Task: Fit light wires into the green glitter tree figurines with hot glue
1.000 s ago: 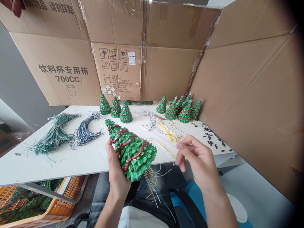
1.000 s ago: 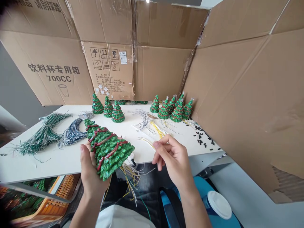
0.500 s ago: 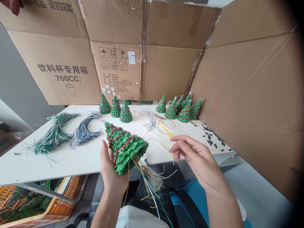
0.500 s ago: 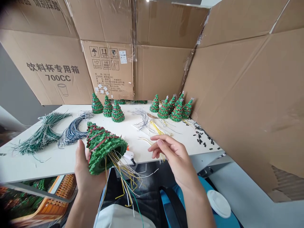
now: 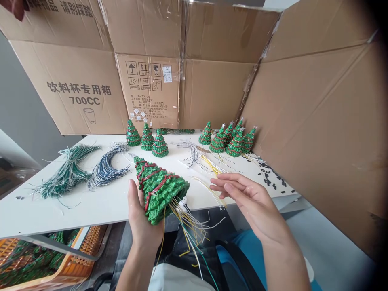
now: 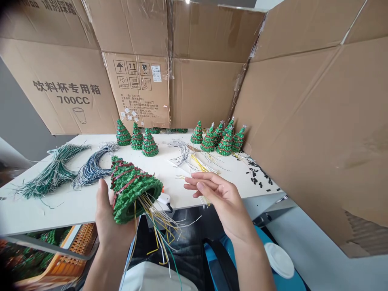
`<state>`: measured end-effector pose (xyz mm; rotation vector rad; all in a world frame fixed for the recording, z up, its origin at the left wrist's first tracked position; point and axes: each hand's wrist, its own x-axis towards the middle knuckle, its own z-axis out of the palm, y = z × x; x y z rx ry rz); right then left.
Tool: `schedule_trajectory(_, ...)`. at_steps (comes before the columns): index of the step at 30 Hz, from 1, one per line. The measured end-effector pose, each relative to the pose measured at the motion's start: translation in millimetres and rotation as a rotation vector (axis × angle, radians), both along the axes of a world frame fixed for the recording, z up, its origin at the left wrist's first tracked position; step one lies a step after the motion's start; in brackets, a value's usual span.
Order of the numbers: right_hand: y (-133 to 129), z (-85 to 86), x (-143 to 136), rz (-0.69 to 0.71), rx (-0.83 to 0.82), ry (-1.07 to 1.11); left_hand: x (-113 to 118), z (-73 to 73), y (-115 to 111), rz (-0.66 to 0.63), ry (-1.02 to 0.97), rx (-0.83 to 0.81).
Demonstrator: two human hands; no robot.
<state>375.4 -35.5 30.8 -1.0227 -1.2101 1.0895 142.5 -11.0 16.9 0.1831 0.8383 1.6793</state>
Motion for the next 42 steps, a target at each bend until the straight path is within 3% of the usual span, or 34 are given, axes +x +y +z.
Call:
schedule_trajectory(5, 0, -2.3, 1, -0.054, -0.007, 0.012, 0, -6.2, 1, -0.007, 0.065, 0.037)
schedule_trajectory(13, 2, -1.4, 0, -0.187, -0.03, 0.035, 1, 0.7, 0, 0.002, -0.005, -0.008)
schedule_trajectory(26, 3, 3.0, -4, -0.272, 0.072, -0.061, 0, 2.5, -2, 0.0, 0.003, 0.008)
schedule_trajectory(34, 12, -7.7, 0, -0.312, 0.179, -0.126, -1, -1.7, -2, 0.0, 0.022, 0.001)
schedule_trajectory(42, 17, -2.1, 13, -0.365, 0.114, -0.119, -2, -0.5, -1, 0.004, 0.023, -0.021)
